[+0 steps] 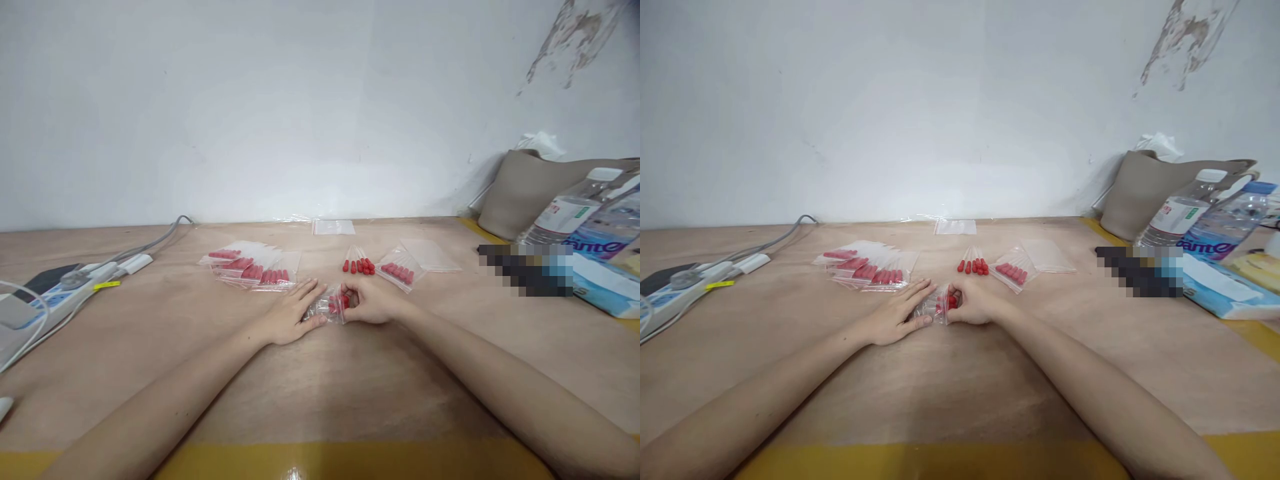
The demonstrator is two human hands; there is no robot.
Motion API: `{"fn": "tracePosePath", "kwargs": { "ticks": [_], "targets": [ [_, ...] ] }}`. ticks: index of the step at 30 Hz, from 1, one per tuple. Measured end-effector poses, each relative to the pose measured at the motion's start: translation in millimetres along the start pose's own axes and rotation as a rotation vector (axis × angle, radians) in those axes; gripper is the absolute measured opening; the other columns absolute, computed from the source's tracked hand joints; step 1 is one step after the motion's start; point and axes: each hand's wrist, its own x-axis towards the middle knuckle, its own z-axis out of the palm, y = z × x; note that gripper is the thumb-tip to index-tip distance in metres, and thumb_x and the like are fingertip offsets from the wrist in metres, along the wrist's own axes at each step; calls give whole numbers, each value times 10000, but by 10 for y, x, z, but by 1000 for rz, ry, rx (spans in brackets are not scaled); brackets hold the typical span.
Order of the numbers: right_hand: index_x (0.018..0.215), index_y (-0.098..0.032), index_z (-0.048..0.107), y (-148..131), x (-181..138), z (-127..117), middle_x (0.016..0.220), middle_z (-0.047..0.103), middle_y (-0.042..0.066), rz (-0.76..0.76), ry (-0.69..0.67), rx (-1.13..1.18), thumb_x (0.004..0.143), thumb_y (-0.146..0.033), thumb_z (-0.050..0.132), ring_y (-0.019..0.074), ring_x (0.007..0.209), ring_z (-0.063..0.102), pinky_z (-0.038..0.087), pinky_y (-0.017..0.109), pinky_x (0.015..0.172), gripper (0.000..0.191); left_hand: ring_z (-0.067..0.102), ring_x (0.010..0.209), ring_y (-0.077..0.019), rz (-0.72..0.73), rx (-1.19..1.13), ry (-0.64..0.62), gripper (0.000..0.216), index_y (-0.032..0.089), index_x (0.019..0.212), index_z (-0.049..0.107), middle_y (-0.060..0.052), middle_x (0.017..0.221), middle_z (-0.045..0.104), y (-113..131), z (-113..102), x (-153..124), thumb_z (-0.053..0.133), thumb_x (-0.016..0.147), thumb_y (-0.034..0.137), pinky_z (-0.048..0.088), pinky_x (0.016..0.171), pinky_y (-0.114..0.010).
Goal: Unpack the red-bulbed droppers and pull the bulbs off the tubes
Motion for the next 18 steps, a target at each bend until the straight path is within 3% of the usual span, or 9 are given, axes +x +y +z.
{"fn": "tracePosePath", "kwargs": {
  "ticks": [6, 10, 15, 18],
  "targets": [
    [935, -173, 529, 270, 65, -20, 710, 580, -27, 155, -128, 653, 643, -195, 628, 91, 589, 570, 463, 187, 483, 310, 150, 1336, -230, -7, -11, 15, 643, 226, 1390, 184, -76, 1453, 183, 3, 7, -3, 302, 855, 562, 185, 1082, -417],
    [881, -159, 574, 257, 85, 46, 776, 607, -5, 218, -112, 963, 614, -186, 701, 74, 616, 592, 523, 183, 562, 297, 142, 1337, -233, -3, -24, 24, 634, 226, 1388, 193, -75, 1452, 184, -5, 20, -6, 313, 857, 551, 180, 1083, -422],
    [752, -142, 599, 286, 78, -159, 765, 646, 39, 399, -28, 1005, 618, -181, 720, 103, 642, 617, 542, 191, 551, 185, 162, 1331, -247, -20, -34, 36, 631, 224, 1376, 239, -80, 1446, 203, 6, 13, -8, 341, 847, 551, 200, 1078, -428],
    [749, -145, 609, 390, -3, -504, 798, 662, 61, 335, 77, 895, 644, -182, 702, 121, 683, 626, 545, 212, 581, 145, 185, 1327, -242, -9, -46, 80, 629, 216, 1373, 246, -75, 1433, 247, 4, 16, -9, 357, 846, 540, 203, 1080, -426]
  ]
}}
